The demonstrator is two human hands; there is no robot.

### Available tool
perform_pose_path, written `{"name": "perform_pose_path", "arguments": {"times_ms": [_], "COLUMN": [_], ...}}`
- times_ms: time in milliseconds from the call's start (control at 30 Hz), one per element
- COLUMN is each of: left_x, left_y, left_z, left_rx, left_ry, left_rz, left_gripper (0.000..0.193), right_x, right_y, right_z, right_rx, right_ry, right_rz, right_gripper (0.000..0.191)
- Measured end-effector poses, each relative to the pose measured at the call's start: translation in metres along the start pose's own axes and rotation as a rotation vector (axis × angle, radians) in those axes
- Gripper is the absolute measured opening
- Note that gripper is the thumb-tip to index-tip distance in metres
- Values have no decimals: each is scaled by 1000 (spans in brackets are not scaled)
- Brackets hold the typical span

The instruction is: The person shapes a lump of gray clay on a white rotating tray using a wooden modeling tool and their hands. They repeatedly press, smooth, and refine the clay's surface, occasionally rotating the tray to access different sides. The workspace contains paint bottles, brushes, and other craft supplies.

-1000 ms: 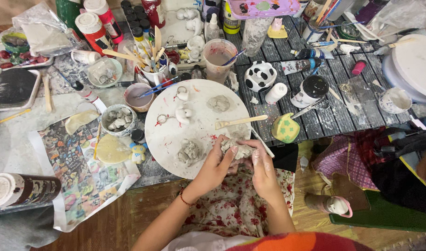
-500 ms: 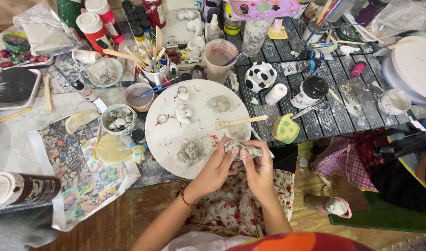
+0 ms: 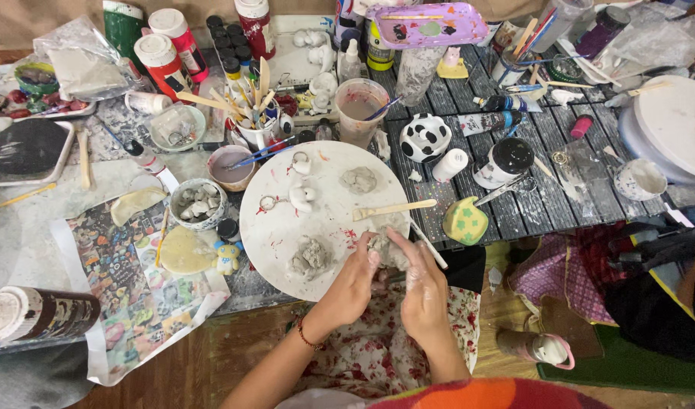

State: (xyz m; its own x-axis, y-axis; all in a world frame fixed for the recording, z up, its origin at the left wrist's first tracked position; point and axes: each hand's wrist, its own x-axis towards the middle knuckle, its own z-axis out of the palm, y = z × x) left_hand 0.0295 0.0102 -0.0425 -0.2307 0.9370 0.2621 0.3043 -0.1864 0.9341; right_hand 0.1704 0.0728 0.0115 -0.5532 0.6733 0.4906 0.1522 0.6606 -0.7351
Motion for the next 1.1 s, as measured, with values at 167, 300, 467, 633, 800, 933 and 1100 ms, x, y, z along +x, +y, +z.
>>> {"name": "perform_pose_path", "arguments": {"times_ms": [167, 300, 467, 633, 800, 933, 1100], "left_x": [2, 5, 8, 9, 5, 0, -5], "left_y": [0, 7, 22, 27, 22, 17, 11], "left_z": [1, -1, -2, -4, -3, -2, -2], "left_rx": [89, 31, -253, -230, -250, -173, -143], "left_ry": [-93, 5, -45, -25, -60, -81, -94], "left_rz": [-174, 42, -254, -44, -36, -67, -20], "left_gripper": [77, 71, 47, 34, 41, 46, 42], "right_x": [-1, -7, -14, -11, -9, -8, -15], "right_y": [4, 18, 32, 28, 19, 24, 30], "right_z": [-2, 1, 15, 20, 15, 7, 7], "right_rx": [35, 149, 405, 197, 16, 18, 53], "right_ry": [-79, -36, 125, 22, -15, -74, -74], "right_rz": [104, -50, 376, 306, 296, 185, 177], "right_gripper": [53, 52, 45, 27, 25, 30, 29]}}
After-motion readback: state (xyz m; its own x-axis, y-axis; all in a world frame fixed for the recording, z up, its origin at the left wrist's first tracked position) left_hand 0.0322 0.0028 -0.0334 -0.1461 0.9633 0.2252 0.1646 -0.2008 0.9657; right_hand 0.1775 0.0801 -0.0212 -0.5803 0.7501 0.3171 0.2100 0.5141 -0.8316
